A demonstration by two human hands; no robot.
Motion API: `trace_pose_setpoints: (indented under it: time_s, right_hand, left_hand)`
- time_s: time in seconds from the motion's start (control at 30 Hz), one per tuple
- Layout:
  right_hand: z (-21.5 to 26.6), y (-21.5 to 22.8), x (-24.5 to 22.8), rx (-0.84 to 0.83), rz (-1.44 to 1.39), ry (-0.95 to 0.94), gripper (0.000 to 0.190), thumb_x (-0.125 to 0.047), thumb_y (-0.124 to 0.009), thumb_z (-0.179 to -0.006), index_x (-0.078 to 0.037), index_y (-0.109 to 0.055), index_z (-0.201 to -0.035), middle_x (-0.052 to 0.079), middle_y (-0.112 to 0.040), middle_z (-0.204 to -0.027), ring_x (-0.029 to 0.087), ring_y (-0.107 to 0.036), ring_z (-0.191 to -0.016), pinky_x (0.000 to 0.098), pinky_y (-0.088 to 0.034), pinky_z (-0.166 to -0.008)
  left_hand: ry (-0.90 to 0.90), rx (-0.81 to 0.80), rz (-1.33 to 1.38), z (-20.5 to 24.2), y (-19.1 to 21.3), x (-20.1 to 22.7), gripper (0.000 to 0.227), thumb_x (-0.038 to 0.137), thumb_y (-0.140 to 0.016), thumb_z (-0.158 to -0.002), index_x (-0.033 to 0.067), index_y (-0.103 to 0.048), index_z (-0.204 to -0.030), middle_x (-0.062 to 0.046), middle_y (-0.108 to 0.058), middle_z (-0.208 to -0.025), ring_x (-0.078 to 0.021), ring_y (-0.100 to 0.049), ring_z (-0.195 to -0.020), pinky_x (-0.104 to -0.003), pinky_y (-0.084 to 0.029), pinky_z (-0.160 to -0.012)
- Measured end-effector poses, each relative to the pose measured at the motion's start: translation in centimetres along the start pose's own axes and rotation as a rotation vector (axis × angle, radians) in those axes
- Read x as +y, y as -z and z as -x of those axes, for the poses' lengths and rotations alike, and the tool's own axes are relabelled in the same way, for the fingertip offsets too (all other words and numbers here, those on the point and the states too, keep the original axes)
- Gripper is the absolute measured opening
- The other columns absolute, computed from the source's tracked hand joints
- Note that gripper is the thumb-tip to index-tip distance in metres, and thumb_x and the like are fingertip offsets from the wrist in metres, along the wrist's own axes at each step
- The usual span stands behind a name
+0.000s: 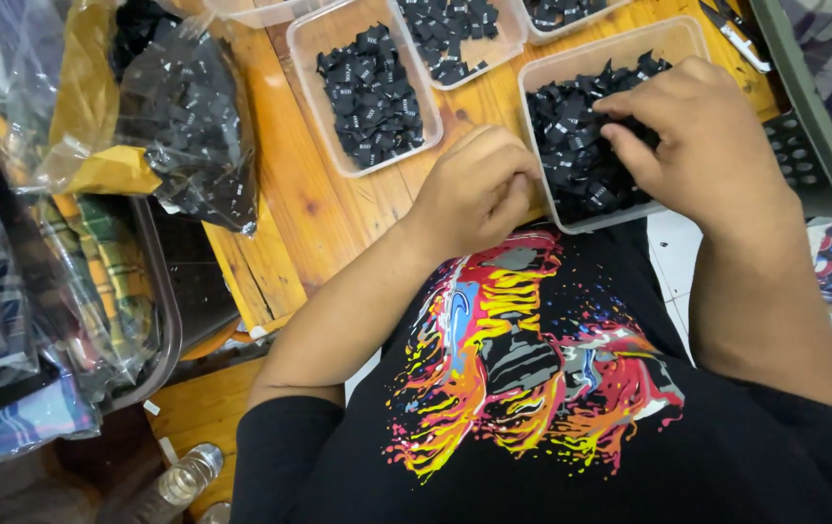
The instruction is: The person sorts small black rectangular parts from one clear plastic container into another on a wooden table. They pick up individual pieces with both hands and place them into a second container, repeating this action throughout the clip.
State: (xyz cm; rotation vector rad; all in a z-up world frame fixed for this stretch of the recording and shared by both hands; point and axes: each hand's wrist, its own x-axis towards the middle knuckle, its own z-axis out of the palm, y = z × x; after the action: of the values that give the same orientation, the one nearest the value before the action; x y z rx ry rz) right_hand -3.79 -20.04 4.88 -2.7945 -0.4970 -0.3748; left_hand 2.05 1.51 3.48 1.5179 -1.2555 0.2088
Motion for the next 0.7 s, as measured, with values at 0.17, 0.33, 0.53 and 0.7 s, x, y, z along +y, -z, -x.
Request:
trace_pose_setpoints:
  time_s: [0.17, 0.33, 0.53, 0.7]
  right_hand:
    - [0.1, 0.1, 0.1, -0.026, 0.025, -0.028, 0.021, -0.013, -0.064, -0.086, -0.006, -0.065, -0.105, 0.009, -0.060, -0.086, 0.030, -0.051, -0.083, 0.0366, -0.039, -0.076]
    - [-0.3, -0.5, 0.5, -0.088, 0.042, -0.011, 0.031, -0.019, -0.066, -0.078, -0.007, -0.063, -0.107, 0.006, -0.065, -0.099, 0.029, -0.053, -0.086, 0.0374, -0.038, -0.081]
    - [-0.3, -0.9, 0.6, -0.086, -0.035, -0.131, 0.032, -0.014, -0.063, -0.080, -0.008, -0.062, -0.112, 0.017, -0.053, -0.084, 0.033, -0.049, -0.088, 0.0382, -0.038, -0.078]
    - [-0.3, -1.3, 1.0, -0.129, -0.089, -0.053, 0.026, -0.012, -0.068, -0.072, -0.011, -0.063, -0.098, 0.005, -0.062, -0.088, 0.027, -0.047, -0.089, 0.0379, -0.037, -0.079]
  left_hand:
    - [0.006, -0.005, 0.011, 0.1, -0.1, 0.0, 0.012, -0.007, -0.039, -0.077, 0.0017, -0.047, -0.078, -0.010, -0.047, -0.069, -0.0252, -0.045, -0.062, -0.032, -0.036, -0.058]
    - [0.020, -0.033, 0.015, 0.3, -0.2, -0.3, 0.012, -0.005, -0.039, -0.078, 0.0030, -0.048, -0.079, -0.010, -0.048, -0.071, -0.0260, -0.046, -0.064, -0.033, -0.037, -0.059]
    - [0.147, -0.038, -0.053, 0.6, -0.5, -0.6, 0.014, -0.005, -0.044, -0.074, 0.0050, -0.052, -0.080, -0.007, -0.048, -0.064, -0.0220, -0.047, -0.059, -0.030, -0.037, -0.059]
    - [0.160, -0.062, -0.086, 0.6, -0.5, -0.7, 0.011, -0.003, -0.045, -0.074, 0.0054, -0.050, -0.076, -0.005, -0.045, -0.061, -0.0217, -0.045, -0.056, -0.031, -0.035, -0.057]
